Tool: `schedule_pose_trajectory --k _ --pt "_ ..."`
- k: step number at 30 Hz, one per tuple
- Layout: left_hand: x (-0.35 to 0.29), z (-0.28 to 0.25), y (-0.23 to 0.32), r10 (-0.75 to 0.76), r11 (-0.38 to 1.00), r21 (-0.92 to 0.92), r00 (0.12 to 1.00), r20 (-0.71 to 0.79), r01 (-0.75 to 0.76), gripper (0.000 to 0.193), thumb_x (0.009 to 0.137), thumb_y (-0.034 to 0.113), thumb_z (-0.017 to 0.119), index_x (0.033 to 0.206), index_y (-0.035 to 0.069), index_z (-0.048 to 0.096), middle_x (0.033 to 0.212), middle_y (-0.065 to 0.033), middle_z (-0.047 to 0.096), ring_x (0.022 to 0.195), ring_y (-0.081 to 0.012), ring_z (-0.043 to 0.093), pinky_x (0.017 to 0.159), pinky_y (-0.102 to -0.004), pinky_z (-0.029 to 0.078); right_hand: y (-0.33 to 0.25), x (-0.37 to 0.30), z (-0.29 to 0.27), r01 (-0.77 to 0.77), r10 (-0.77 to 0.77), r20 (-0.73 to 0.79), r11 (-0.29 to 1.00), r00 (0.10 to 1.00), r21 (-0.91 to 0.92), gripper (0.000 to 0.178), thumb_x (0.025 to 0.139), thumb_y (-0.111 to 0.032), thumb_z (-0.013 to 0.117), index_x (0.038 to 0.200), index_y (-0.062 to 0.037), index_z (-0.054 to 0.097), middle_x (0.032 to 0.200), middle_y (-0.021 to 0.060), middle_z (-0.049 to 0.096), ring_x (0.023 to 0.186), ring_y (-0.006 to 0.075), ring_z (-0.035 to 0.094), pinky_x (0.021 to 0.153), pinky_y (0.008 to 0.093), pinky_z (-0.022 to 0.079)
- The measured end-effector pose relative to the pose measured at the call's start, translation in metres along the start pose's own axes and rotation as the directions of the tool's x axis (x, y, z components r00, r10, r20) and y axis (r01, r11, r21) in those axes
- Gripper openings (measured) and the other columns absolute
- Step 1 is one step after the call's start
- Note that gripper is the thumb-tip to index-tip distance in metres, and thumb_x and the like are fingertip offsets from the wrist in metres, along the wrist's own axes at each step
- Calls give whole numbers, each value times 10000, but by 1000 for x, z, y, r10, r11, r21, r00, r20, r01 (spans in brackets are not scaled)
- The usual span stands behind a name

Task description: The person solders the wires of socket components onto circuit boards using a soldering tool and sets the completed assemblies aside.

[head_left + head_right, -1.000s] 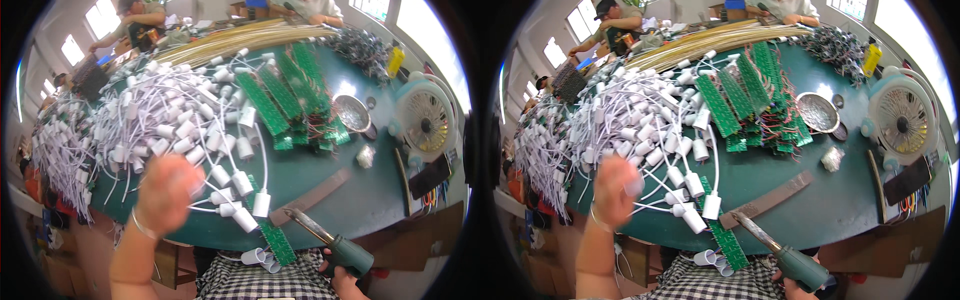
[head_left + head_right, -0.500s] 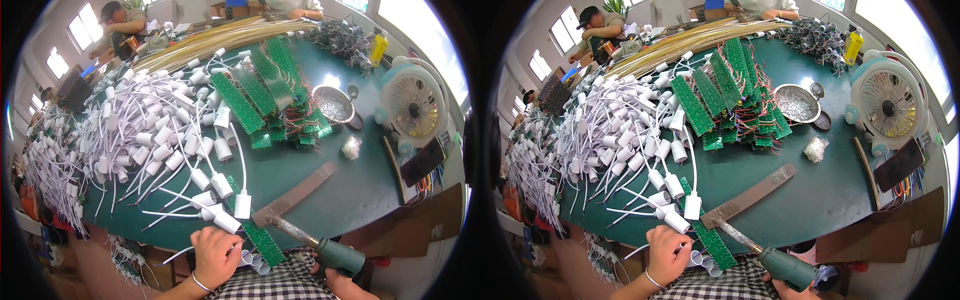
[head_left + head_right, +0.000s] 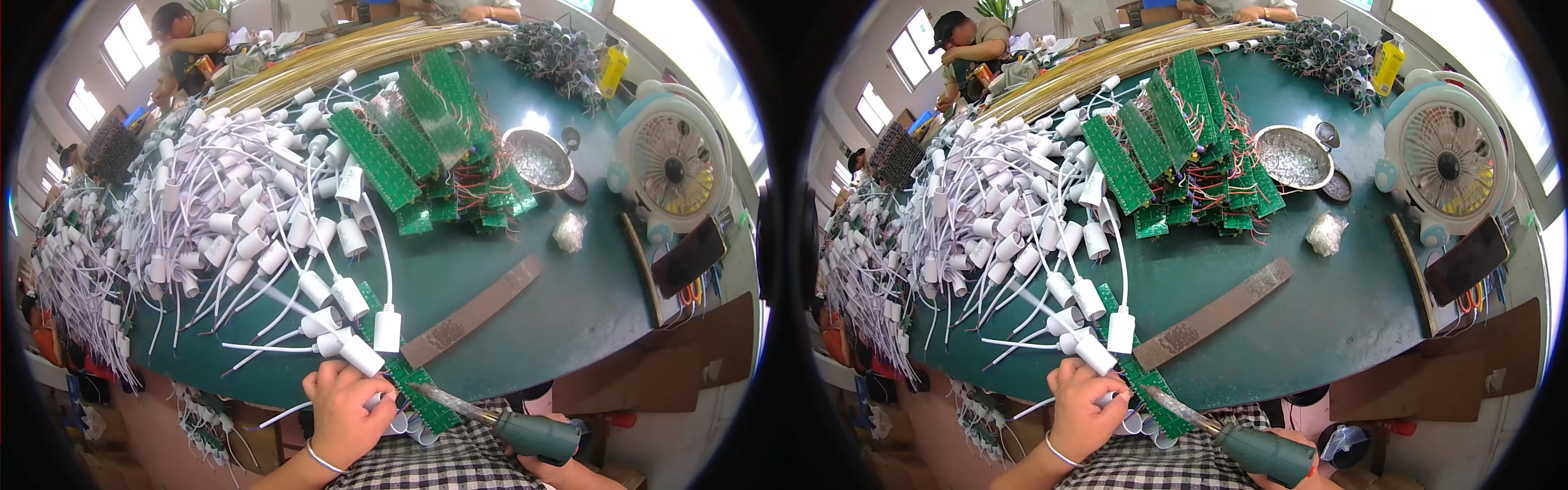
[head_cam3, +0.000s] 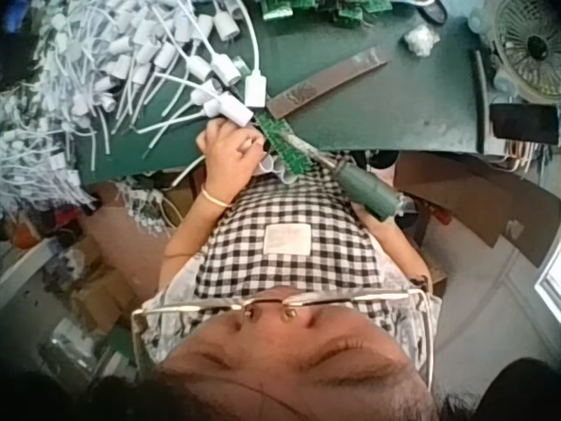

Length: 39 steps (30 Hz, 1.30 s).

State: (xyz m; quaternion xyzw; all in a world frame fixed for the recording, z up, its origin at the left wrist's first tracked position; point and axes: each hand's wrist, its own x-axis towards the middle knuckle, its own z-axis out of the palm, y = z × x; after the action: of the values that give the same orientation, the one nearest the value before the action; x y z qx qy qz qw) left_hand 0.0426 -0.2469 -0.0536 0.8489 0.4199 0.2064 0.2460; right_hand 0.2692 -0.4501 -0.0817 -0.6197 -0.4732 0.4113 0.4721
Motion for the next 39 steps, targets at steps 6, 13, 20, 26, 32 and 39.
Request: schedule_pose_trajectory --k 6,13,20,26,32,39 --pt "0 4 -2 -27 1000 -5 1000 15 27 56 671 179 685 721 155 679 942 23 639 946 -231 470 830 -409 253 -6 7 3 106 -104 26 990 994 -93 137 838 -98 592 877 23 642 689 88 656 569 188 648 555 294 532" --pt "-1 7 4 -32 999 20 999 -32 33 46 678 146 673 701 129 637 885 -13 632 938 -251 486 828 -394 278 -14 18 1 306 -291 94 926 952 -223 90 738 -44 634 819 -19 666 690 77 665 551 215 620 558 331 502" --pt "-1 9 5 -25 998 57 997 -70 29 55 675 140 666 703 130 620 874 -14 624 923 -255 485 817 -397 280 -6 4 -4 335 -303 147 804 942 -491 179 709 -98 693 882 -52 698 841 60 699 753 234 640 703 363 487" --pt "0 12 4 -25 998 64 996 -82 30 55 663 137 661 698 128 618 870 -15 619 916 -258 489 810 -397 288 -13 3 -2 231 -197 124 880 973 -416 250 695 -132 719 931 -51 699 864 79 693 790 258 647 713 366 497" --pt "-1 13 1 -28 998 52 996 -82 32 53 650 145 664 682 139 622 873 3 609 907 -253 478 801 -403 277 -17 10 -5 -5 14 115 997 993 -78 230 687 -80 690 911 -28 688 833 101 683 702 272 656 646 362 503" --pt "0 14 0 -22 998 51 995 -96 27 52 638 156 674 658 154 626 862 22 600 894 -244 465 785 -403 265 -10 11 -2 269 -241 123 902 963 -339 211 678 -59 685 886 -30 684 826 96 677 699 267 641 644 356 482"
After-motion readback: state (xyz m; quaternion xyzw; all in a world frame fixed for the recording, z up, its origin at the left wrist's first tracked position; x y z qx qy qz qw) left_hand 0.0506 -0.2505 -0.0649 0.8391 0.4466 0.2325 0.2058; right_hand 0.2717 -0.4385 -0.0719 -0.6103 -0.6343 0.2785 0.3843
